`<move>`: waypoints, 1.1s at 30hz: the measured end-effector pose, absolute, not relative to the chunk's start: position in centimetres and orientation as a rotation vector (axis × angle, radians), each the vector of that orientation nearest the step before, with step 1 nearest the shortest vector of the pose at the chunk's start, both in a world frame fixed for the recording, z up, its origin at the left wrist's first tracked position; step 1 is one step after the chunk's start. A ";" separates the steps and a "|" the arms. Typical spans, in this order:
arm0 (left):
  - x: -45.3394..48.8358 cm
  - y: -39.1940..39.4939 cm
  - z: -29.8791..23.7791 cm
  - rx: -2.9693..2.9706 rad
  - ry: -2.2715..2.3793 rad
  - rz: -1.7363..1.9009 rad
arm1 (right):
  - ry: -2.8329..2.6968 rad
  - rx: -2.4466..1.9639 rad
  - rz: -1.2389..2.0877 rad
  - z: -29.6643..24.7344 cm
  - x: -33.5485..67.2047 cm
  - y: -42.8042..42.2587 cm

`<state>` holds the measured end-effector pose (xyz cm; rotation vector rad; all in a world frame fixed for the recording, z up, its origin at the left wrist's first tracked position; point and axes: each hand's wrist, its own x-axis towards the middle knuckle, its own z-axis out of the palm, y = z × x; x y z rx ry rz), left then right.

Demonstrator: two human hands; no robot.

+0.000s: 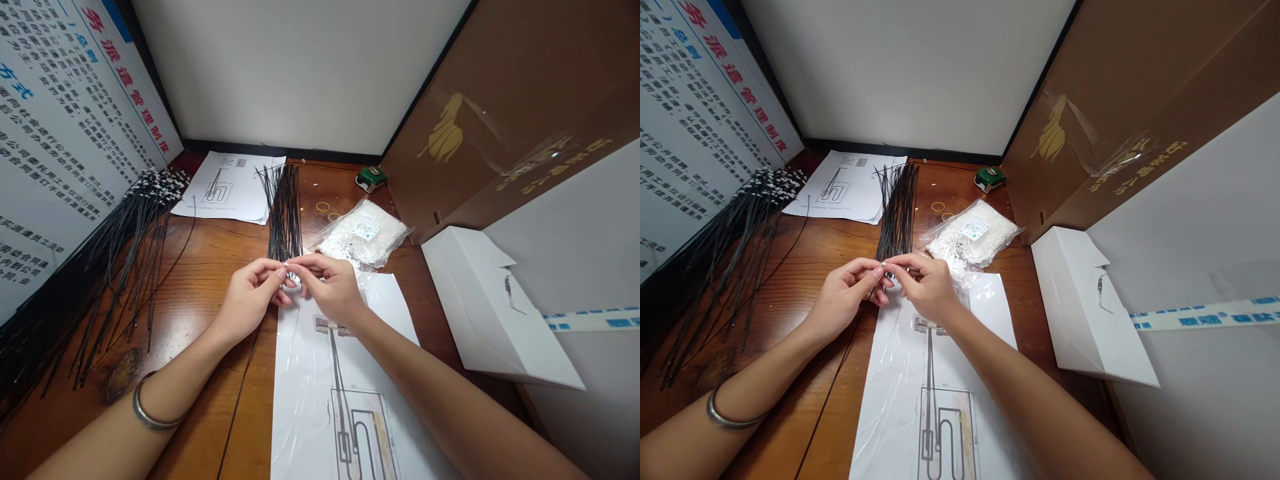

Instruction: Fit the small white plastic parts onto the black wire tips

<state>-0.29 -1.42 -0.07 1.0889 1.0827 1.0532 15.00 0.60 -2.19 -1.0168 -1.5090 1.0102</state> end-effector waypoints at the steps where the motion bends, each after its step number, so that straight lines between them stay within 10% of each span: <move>1: -0.3 -1.4 -0.1 1.086 1.083 1.056 | -1.517 -1.019 1.001 -2.1 15.0 0.6; 33: -0.3 -1.3 -0.3 1.164 1.118 1.002 | -1.844 -0.844 0.397 -2.8 15.5 0.9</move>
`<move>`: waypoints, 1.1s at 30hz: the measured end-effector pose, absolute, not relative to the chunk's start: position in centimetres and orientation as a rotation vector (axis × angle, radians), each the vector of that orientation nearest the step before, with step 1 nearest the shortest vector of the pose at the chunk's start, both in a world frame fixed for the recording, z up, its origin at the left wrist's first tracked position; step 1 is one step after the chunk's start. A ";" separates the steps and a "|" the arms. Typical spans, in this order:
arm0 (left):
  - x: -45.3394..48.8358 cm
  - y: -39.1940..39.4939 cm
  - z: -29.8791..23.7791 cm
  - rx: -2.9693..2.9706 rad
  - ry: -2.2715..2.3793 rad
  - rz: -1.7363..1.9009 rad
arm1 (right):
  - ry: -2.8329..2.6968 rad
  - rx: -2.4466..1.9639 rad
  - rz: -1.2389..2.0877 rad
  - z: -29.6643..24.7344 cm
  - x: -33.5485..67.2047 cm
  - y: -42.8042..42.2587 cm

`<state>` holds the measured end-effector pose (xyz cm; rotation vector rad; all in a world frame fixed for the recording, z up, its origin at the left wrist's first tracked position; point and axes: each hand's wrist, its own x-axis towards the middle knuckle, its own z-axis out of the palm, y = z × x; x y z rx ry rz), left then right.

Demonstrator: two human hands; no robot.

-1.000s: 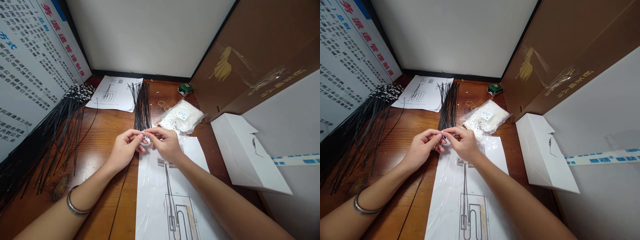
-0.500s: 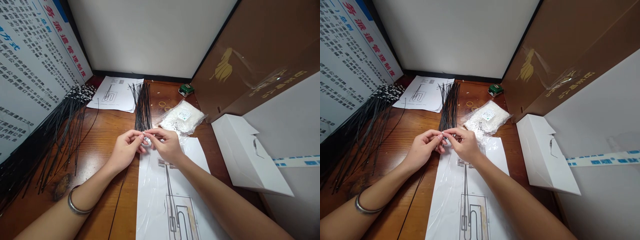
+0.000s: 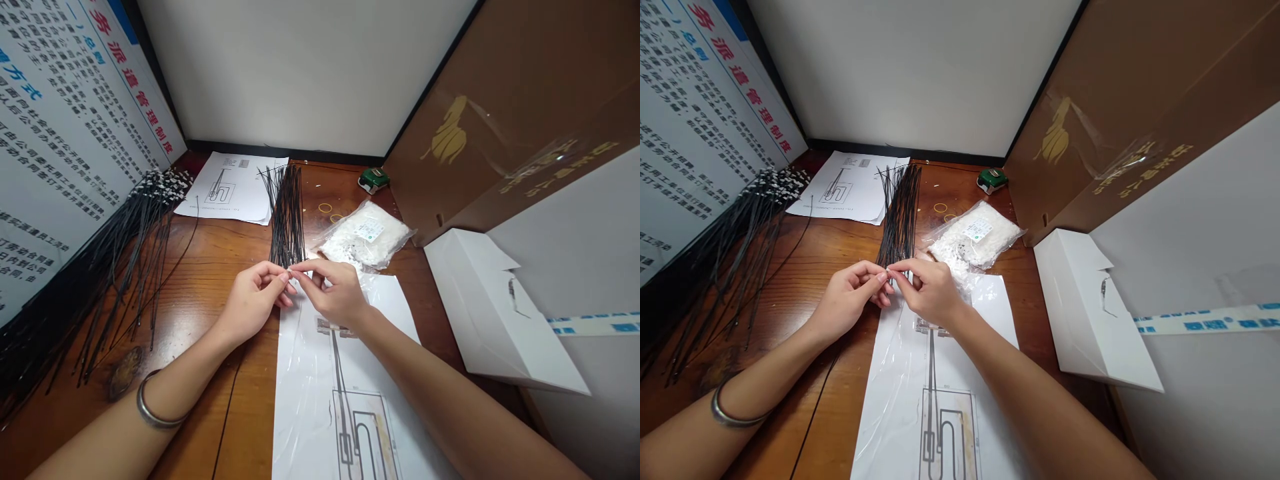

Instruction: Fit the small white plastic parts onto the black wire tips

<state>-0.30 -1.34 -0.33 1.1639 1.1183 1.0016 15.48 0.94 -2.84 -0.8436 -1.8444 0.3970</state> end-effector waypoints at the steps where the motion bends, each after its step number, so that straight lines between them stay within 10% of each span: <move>1: -0.3 -1.4 -0.3 1.163 1.117 0.999 | -1.850 -0.831 0.385 -2.8 15.5 0.9; 33: -0.2 -1.2 -0.5 1.094 1.114 1.041 | -1.764 -0.995 0.679 -2.6 15.4 0.7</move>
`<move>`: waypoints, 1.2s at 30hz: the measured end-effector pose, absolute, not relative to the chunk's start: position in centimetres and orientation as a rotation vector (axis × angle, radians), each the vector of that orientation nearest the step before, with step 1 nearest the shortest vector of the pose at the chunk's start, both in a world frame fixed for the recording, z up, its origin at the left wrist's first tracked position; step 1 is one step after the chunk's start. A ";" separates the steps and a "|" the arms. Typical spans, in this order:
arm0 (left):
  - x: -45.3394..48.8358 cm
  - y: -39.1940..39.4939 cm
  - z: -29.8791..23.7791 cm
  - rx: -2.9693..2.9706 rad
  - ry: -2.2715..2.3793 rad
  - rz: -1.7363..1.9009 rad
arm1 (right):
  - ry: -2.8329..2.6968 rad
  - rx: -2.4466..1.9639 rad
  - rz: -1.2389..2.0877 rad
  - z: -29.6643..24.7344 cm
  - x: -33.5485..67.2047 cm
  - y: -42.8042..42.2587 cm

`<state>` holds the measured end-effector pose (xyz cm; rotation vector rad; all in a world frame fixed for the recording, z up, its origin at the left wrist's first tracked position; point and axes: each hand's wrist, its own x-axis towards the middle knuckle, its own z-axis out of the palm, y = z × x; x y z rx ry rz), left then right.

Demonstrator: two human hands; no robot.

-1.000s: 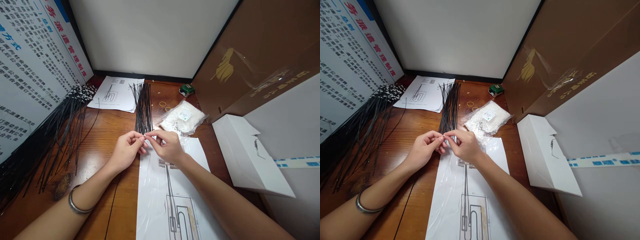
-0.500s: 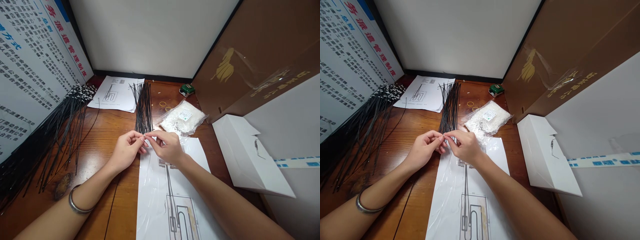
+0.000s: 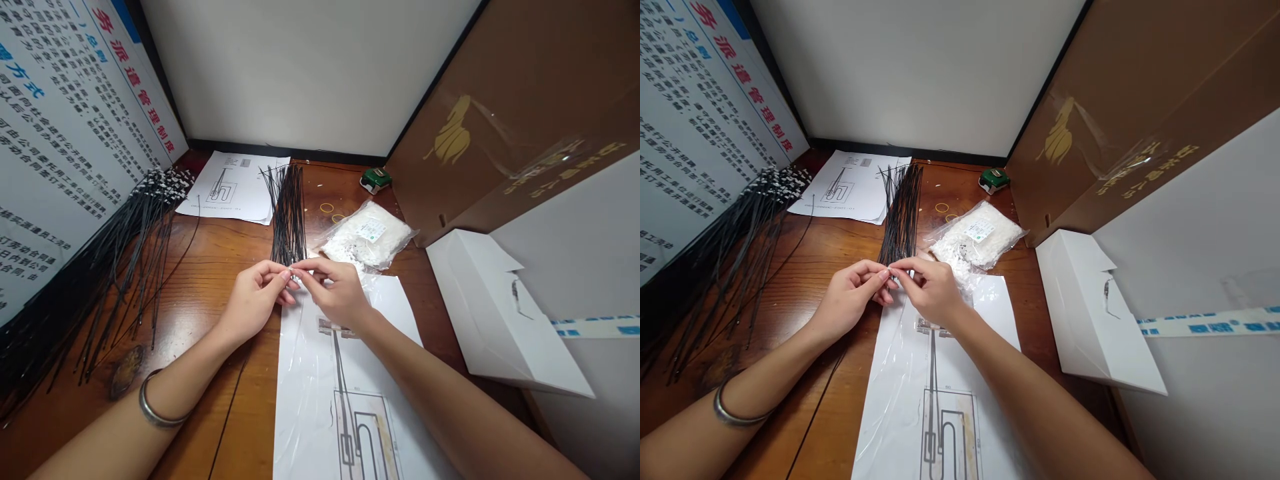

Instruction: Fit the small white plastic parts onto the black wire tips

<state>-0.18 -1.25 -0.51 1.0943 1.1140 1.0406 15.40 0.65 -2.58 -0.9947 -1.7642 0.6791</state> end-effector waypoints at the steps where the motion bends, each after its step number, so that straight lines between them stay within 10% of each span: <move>1: -0.2 -1.2 -0.6 1.089 1.114 1.043 | -1.742 -1.008 0.738 -2.5 15.4 0.6; 36: -0.3 -1.2 -0.4 1.017 1.108 1.033 | -1.683 -1.025 0.866 -2.5 15.3 0.5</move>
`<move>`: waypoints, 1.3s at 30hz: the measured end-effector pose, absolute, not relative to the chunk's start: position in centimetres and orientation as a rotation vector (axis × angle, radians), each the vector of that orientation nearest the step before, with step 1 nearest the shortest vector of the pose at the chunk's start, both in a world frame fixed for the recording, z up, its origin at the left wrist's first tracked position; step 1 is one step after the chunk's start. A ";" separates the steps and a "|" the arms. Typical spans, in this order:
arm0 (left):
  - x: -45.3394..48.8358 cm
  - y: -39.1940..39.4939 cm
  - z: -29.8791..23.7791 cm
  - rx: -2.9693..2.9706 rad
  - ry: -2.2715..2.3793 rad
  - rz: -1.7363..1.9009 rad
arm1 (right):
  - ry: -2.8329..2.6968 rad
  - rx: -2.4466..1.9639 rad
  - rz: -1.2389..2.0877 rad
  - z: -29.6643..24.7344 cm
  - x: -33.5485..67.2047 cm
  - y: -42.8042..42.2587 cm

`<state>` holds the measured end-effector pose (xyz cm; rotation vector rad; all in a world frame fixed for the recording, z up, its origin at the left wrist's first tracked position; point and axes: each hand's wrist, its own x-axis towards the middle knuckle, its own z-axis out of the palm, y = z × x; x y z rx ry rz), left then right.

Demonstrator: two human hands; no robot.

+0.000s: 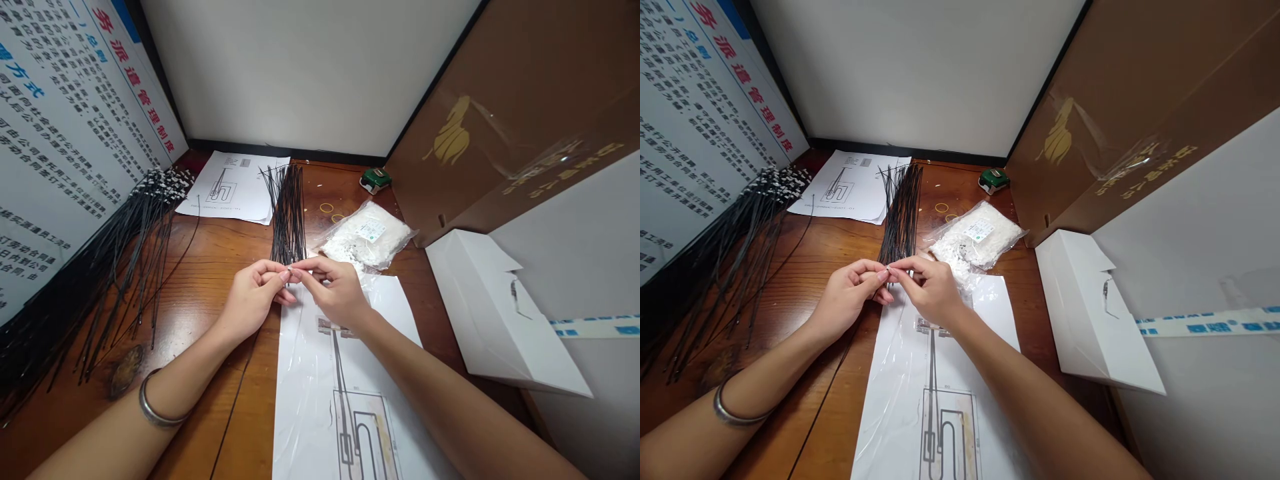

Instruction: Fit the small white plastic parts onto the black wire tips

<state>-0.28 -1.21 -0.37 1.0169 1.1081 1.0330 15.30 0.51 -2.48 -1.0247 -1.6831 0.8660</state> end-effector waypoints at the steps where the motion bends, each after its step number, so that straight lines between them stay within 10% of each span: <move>1: -0.3 -1.2 -0.4 1.014 1.106 1.039 | -1.691 -1.021 0.861 -2.5 15.3 0.5; 39: -0.2 -1.3 -0.4 1.023 1.094 1.058 | -1.752 -0.994 0.784 -2.5 15.3 0.5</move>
